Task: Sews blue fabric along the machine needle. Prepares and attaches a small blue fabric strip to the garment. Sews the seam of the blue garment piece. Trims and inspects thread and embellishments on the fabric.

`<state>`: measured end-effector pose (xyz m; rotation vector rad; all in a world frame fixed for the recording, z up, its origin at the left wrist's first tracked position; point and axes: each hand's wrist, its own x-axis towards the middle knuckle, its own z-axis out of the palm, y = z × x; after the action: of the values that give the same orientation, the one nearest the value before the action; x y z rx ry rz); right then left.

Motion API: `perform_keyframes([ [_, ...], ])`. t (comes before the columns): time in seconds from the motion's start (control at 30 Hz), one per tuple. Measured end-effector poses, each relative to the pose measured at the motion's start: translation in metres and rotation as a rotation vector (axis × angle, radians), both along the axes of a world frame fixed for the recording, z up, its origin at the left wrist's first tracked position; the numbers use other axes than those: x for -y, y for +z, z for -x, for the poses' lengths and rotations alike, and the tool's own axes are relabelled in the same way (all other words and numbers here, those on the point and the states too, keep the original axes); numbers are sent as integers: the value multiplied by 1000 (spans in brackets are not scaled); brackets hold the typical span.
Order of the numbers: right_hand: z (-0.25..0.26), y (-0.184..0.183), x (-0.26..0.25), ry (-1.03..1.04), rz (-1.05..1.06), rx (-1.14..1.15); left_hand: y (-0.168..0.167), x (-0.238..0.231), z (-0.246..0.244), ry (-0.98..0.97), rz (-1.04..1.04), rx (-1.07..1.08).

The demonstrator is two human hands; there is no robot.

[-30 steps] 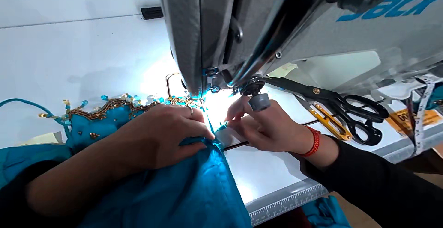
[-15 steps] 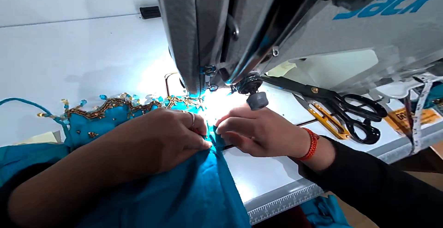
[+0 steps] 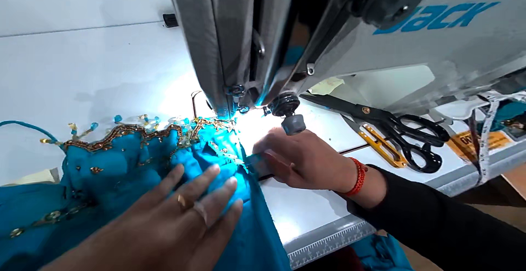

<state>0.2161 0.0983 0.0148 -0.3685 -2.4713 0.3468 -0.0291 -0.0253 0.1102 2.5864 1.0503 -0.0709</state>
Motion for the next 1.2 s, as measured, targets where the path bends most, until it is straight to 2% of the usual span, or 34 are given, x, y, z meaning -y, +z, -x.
perform_keyframes([
  [0.1, 0, 2, 1, -5, 19, 6, 10, 20, -12, -13, -41, -1],
  [0.17, 0, 2, 1, 19, 19, 14, -9, 18, -20, 15, -215, -27],
  [0.27, -1, 0, -1, 69, 26, 17, -56, -2, -19, 67, -553, 31],
  [0.33, -2, -1, -2, 79, 32, 18, -69, -13, -18, 83, -630, 76],
  [0.73, -2, 1, -1, -40, -20, -17, -80, -28, -18, 117, -565, 149],
  [1.0, 2, 0, 2, 44, 34, -5, -78, -28, -16, 105, -493, 152],
  [1.2, 4, -3, 1, 95, -18, 50, -78, -29, -16, 129, -483, 192],
])
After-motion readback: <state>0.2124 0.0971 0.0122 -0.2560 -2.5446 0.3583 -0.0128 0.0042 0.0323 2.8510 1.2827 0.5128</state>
